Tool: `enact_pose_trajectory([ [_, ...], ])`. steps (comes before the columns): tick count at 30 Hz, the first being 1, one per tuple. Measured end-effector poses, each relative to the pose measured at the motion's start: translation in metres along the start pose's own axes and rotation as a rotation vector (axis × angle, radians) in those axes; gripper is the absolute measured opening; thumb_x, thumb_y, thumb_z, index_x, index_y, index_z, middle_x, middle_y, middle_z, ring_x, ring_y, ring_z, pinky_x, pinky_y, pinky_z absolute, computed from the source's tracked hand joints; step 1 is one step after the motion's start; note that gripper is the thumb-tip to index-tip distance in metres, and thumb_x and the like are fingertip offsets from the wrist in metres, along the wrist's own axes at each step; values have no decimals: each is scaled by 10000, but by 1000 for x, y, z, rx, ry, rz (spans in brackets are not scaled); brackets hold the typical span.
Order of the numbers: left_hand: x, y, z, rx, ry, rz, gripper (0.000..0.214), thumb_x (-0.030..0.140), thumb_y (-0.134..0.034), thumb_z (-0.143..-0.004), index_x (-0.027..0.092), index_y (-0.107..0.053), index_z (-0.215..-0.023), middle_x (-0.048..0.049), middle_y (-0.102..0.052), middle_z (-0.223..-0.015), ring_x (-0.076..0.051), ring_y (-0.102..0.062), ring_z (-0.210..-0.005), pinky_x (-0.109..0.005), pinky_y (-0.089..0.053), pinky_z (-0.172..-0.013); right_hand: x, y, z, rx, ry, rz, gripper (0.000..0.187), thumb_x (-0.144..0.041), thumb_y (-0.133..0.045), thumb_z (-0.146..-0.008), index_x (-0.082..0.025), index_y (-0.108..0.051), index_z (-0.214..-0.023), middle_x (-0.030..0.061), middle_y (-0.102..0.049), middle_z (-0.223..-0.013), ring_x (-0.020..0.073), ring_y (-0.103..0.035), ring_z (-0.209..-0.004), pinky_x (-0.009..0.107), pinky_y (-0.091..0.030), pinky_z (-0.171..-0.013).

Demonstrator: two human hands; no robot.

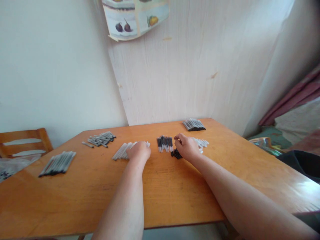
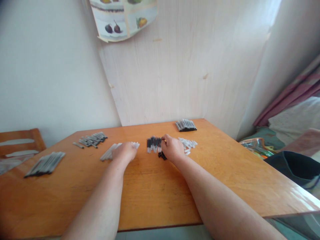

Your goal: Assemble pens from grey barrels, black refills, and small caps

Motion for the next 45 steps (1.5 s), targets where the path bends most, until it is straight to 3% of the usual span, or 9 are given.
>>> enact_pose_trajectory([
  [8, -1, -5, -2, -10, -1, -40, 243, 262, -517, -752, 223, -707, -899, -143, -713, -1015, -313, -625, -995, -458, -398, -847, -7, 6, 5, -2, 29, 1, 291, -331, -431, -874, -257, -652, -1047, 29, -720, -859, 190, -645, -810, 258, -358, -641],
  [18, 3, -18, -7, 14, -51, -32, 179, 261, -547, -716, 228, -700, -802, -134, -719, -971, -334, -631, -942, -484, -392, -806, -7, 7, 4, -4, 24, -22, 274, -322, -443, -860, -253, -654, -1021, 32, -717, -852, 186, -635, -799, 255, -361, -657],
  [27, 4, -5, 0, 104, -75, 48, 219, 346, -516, -763, 223, -696, -783, -161, -711, -934, -348, -629, -937, -439, -403, -751, -4, 3, 3, 9, -1, -40, 275, -317, -448, -861, -249, -663, -1020, 25, -711, -832, 170, -625, -766, 245, -350, -629],
  [32, 4, -8, -4, 141, -68, 277, 176, 318, -547, -750, 240, -668, -852, -102, -708, -842, -272, -632, -795, -349, -389, -678, 1, 4, 1, 15, -37, -35, 279, -323, -450, -851, -256, -668, -1013, 26, -707, -817, 179, -623, -766, 251, -355, -632],
  [36, 7, -19, -12, 167, -129, 652, 254, 300, -543, -755, 259, -659, -977, -38, -680, -738, -192, -587, -650, -280, -363, -599, 6, 7, -2, 24, -95, -10, 287, -332, -454, -844, -259, -673, -1015, 36, -709, -843, 196, -627, -803, 259, -364, -640],
  [45, 18, -19, -12, 43, -109, 1324, 260, 231, -477, -710, 157, -687, -843, -43, -659, -704, -147, -591, -686, -252, -416, -640, 14, 7, -6, 23, -146, 25, 285, -359, -471, -831, -268, -684, -998, 47, -714, -919, 215, -624, -863, 272, -378, -670],
])
Point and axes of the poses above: each hand's wrist, its own z-axis away from the middle knuckle, its own y-axis out of the back of the hand, x = y × z, the point moved 3 cm from there along -z, towards the middle knuckle
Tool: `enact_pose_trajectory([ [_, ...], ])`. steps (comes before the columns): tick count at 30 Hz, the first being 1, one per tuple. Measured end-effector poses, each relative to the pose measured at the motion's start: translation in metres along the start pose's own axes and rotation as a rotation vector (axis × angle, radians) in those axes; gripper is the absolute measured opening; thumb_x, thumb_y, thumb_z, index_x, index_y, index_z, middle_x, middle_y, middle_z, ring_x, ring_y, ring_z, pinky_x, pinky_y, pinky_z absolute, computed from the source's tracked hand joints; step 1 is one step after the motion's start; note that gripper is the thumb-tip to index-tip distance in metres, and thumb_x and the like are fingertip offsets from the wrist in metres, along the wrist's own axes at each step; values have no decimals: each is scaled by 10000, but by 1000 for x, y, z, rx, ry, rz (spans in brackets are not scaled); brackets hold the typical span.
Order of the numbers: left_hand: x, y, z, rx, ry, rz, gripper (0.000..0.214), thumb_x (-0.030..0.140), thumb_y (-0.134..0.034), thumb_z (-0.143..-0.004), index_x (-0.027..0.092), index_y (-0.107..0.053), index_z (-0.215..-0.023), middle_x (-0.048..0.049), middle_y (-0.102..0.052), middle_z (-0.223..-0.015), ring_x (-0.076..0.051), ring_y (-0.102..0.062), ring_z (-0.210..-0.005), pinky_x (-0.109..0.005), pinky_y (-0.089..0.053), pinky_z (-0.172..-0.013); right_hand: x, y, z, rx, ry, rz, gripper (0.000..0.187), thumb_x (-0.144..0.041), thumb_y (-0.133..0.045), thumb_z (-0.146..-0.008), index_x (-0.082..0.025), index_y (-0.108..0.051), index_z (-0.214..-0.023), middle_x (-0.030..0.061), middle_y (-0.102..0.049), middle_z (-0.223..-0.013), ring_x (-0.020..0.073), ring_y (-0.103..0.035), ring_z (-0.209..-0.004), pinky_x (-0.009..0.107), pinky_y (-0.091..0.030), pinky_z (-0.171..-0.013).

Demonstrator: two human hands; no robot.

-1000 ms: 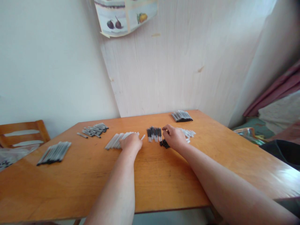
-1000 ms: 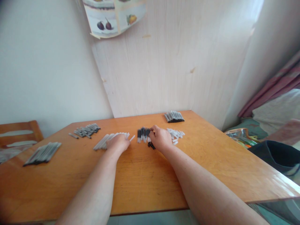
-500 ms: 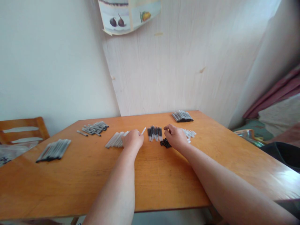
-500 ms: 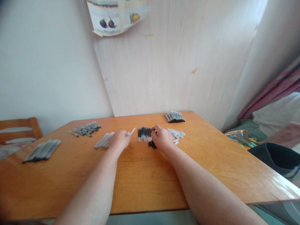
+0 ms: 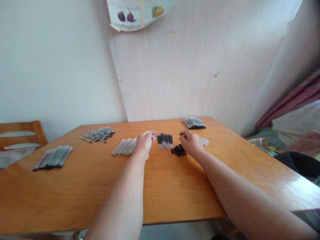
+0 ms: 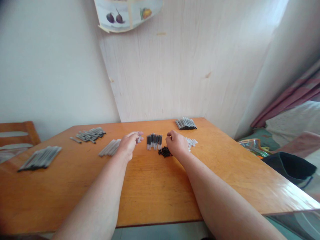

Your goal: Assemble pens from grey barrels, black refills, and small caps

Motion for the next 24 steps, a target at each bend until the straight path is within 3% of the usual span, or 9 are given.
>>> enact_pose_trajectory([
  [6, 2, -4, 0, -7, -63, 47, 320, 210, -576, -691, 158, -648, -998, -34, -667, -786, -123, -597, -737, -240, -436, -704, 5, 0, -3, 2, -31, -16, 287, -345, -474, -824, -270, -688, -1000, 45, -710, -916, 207, -618, -868, 266, -378, -680],
  [13, 7, -1, 0, 109, -275, -188, 284, 342, -578, -786, 190, -655, -1013, -52, -692, -911, -146, -623, -809, -256, -463, -753, 9, 4, -8, 14, -56, -37, 295, -342, -478, -824, -247, -695, -999, 46, -703, -866, 196, -616, -823, 262, -383, -663],
  [18, 10, 4, -2, 184, -317, -359, 299, 403, -546, -812, 197, -676, -985, -70, -686, -935, -169, -617, -848, -279, -462, -773, 16, 5, -12, 6, -73, -65, 300, -327, -488, -812, -227, -700, -999, 51, -704, -869, 190, -617, -824, 260, -390, -662],
  [24, 8, 5, -4, 217, -262, -337, 279, 422, -520, -822, 195, -653, -915, -54, -679, -880, -166, -610, -808, -266, -452, -708, 12, 5, -9, 11, -30, -47, 274, -331, -497, -805, -249, -706, -962, 32, -708, -909, 190, -616, -849, 256, -377, -646],
])
Point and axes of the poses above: each hand's wrist, its own z-axis away from the middle knuckle, its own y-axis out of the back of the hand, x = y × z, the point moved 3 cm from there along -z, towards the middle knuckle
